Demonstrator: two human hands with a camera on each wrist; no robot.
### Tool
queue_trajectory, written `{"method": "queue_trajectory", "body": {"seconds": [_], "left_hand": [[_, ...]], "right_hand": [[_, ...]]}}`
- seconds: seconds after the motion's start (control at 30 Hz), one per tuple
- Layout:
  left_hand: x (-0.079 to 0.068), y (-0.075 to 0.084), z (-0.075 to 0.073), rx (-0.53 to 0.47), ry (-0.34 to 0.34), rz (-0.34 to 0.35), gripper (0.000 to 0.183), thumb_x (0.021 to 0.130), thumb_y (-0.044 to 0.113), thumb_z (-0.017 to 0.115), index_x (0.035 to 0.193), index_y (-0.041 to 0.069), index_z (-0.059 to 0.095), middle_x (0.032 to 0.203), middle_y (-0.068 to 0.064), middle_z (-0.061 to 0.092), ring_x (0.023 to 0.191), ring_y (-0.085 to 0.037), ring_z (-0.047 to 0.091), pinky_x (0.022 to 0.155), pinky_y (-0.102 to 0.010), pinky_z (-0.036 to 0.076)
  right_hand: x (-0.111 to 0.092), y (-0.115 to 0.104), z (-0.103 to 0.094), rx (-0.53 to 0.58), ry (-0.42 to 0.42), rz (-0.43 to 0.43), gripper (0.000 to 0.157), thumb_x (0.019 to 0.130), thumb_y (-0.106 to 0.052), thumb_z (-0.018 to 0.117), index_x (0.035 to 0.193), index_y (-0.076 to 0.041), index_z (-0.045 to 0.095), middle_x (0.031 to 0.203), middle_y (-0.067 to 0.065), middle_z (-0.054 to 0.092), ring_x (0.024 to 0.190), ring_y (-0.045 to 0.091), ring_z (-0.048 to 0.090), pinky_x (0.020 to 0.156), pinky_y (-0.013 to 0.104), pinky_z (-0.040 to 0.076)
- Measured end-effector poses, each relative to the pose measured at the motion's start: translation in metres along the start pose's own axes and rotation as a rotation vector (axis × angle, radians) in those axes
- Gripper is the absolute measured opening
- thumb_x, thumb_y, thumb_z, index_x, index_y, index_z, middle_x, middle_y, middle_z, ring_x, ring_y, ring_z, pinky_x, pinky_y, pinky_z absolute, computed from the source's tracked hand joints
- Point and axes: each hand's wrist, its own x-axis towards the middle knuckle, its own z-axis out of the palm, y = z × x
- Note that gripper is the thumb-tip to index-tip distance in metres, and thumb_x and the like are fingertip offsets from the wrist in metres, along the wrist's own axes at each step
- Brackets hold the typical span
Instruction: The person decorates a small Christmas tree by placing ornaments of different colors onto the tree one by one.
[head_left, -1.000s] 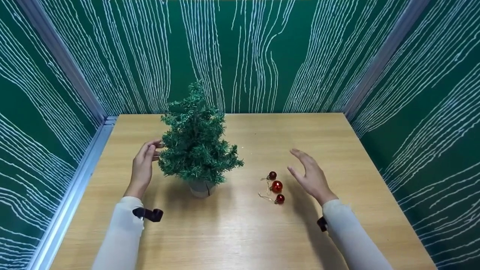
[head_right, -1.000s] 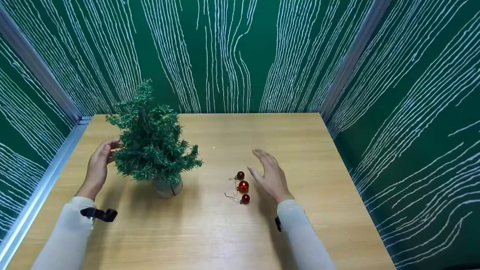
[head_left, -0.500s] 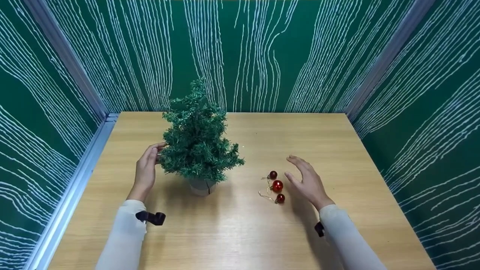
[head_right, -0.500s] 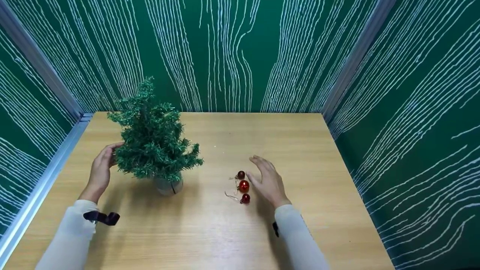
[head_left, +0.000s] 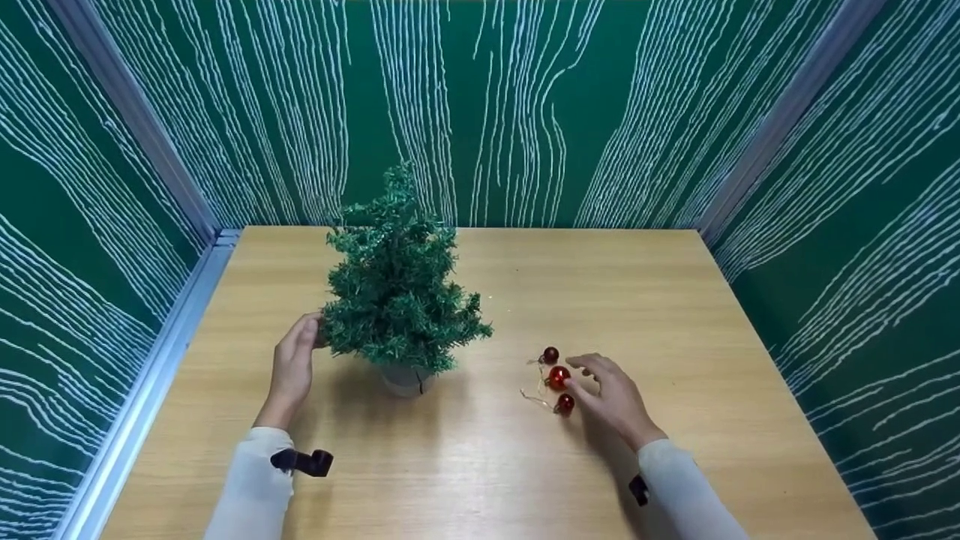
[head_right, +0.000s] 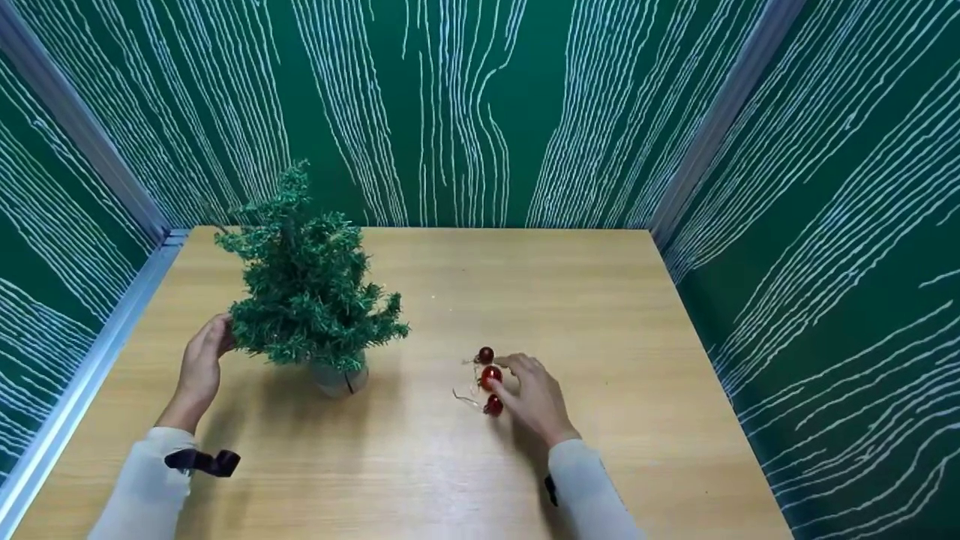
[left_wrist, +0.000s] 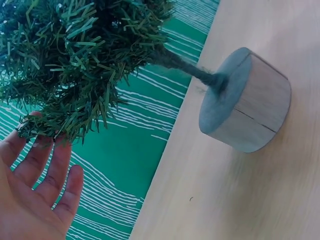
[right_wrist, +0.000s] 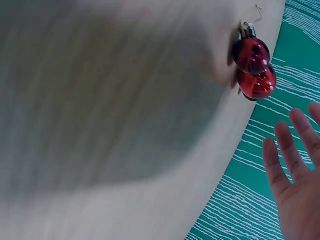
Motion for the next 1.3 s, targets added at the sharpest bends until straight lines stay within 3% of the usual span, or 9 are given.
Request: {"method": "queue_trajectory", "body": {"seconds": [0.27, 0.47, 0.7, 0.93, 1.13, 1.3], "left_hand": [[-0.005, -0.002, 0.000, -0.026, 0.013, -0.018, 0.038, 0.106, 0.024, 0.043, 0.133, 0.000, 0.053, 0.130, -0.017, 0.058, 0.104, -0.004, 0.055, 0.094, -0.024, 0.044], [-0.009, -0.004, 0.001, -0.057, -0.009, -0.062, 0.040, 0.105, 0.020, 0.046, 0.141, 0.003, 0.046, 0.136, -0.014, 0.053, 0.111, 0.000, 0.053, 0.094, -0.015, 0.045], [-0.009, -0.010, 0.004, -0.042, 0.008, -0.072, 0.043, 0.105, 0.024, 0.048, 0.143, 0.006, 0.044, 0.136, -0.013, 0.051, 0.108, -0.003, 0.054, 0.093, -0.015, 0.044], [-0.010, -0.014, 0.009, -0.011, 0.039, -0.084, 0.038, 0.103, 0.021, 0.053, 0.136, 0.001, 0.052, 0.119, -0.016, 0.059, 0.097, -0.003, 0.058, 0.086, -0.016, 0.046], [-0.008, -0.016, 0.012, -0.010, 0.049, -0.077, 0.026, 0.101, 0.018, 0.056, 0.123, 0.005, 0.060, 0.102, -0.007, 0.060, 0.091, -0.013, 0.055, 0.076, -0.020, 0.046], [-0.011, -0.015, 0.011, -0.045, 0.052, -0.111, 0.024, 0.100, 0.017, 0.057, 0.120, 0.005, 0.061, 0.096, -0.002, 0.057, 0.088, -0.013, 0.054, 0.074, -0.020, 0.046]], "right_hand": [[-0.004, 0.004, 0.011, 0.015, -0.048, -0.007, 0.023, 0.086, -0.022, 0.077, 0.107, -0.014, 0.071, 0.107, -0.005, 0.066, 0.091, 0.018, 0.066, 0.084, 0.043, 0.055], [-0.006, 0.005, 0.016, -0.017, -0.090, -0.025, 0.027, 0.082, -0.022, 0.080, 0.107, -0.016, 0.072, 0.105, -0.007, 0.065, 0.089, 0.015, 0.064, 0.084, 0.042, 0.054], [-0.011, 0.007, 0.020, -0.035, -0.109, -0.033, 0.027, 0.078, -0.024, 0.083, 0.103, -0.019, 0.072, 0.103, -0.010, 0.063, 0.087, 0.011, 0.060, 0.082, 0.038, 0.053], [-0.016, 0.010, 0.021, -0.035, -0.133, -0.001, 0.030, 0.078, -0.021, 0.083, 0.105, -0.018, 0.072, 0.101, -0.011, 0.062, 0.082, 0.007, 0.057, 0.076, 0.031, 0.051], [-0.016, 0.011, 0.024, -0.026, -0.145, 0.023, 0.031, 0.078, -0.022, 0.083, 0.107, -0.017, 0.072, 0.101, -0.012, 0.062, 0.082, 0.007, 0.056, 0.076, 0.030, 0.050], [-0.016, 0.011, 0.027, -0.020, -0.144, 0.014, 0.031, 0.078, -0.021, 0.083, 0.106, -0.017, 0.072, 0.100, -0.013, 0.061, 0.080, 0.006, 0.055, 0.074, 0.028, 0.050]]}}
